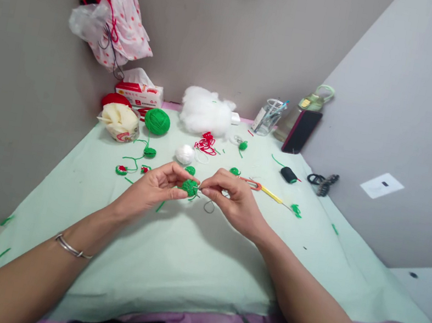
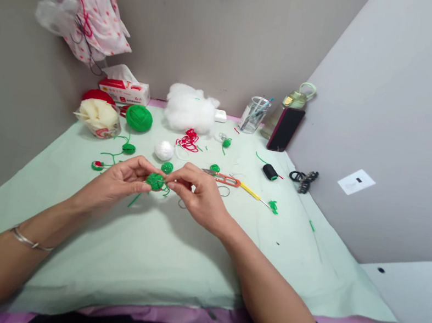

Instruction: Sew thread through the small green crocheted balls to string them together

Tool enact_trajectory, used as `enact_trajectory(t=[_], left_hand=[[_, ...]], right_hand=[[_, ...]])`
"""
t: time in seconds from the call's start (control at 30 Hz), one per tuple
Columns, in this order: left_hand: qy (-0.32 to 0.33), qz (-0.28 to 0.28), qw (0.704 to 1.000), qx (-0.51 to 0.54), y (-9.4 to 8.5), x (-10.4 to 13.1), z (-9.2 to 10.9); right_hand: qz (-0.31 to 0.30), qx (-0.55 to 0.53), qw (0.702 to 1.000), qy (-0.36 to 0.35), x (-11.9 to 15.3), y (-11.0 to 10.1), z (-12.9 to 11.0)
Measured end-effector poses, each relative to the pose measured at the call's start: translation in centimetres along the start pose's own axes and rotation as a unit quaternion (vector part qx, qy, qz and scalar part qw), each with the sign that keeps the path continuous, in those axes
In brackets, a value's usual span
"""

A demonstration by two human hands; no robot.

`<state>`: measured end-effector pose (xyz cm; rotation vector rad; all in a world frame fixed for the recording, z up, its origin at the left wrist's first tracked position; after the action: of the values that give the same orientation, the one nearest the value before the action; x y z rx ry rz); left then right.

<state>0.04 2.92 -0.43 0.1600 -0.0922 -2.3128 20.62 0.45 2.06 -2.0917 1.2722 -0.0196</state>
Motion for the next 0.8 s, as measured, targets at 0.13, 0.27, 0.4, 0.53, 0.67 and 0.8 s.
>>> enact_trajectory(t=[0.13, 0.27, 0.4, 0.53, 0.67, 0.8], left_hand=[[0.003, 0.002, 1.000, 0.020, 0.0, -0.1, 0.1], [0.001, 0.004, 1.000, 0.027, 0.1, 0.0, 0.2], [0.005, 0.003, 1.000, 0.029, 0.1, 0.0, 0.1], [0.007, 0.005, 1.000, 0.005, 0.0, -0.1, 0.0], [0.011, 0.008, 1.000, -0.014, 0.1, -0.1, 0.1], [-0.001, 0.029, 0.999, -0.017, 0.6, 0.0, 0.1]], right_hand=[[-0.008, -0.013, 1.000, 0.003, 0.0, -0.2, -0.3], [-0.016, -0.029, 0.999, 0.006, 0.0, -0.5, -0.3], [-0.012, -0.055, 0.998, 0.010, -0.1, -0.2, 0.1], [-0.003, -0.096, 0.995, 0.020, -0.2, 0.4, 0.5], [0.003, -0.073, 0.997, 0.023, -0.3, 0.6, 0.4], [0.025, -0.010, 0.999, 0.018, -0.1, 0.9, -0.1]])
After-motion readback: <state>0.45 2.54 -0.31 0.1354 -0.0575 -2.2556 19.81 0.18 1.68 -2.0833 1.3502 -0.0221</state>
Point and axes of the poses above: each hand's wrist, its own x-axis away from the middle knuckle, its own y-axis out of the palm, z = x × y, the point moved 2 cm from there along -x, towards the middle knuckle, and after that the axes turned 11 degrees about -z, right-handed, at the moved point
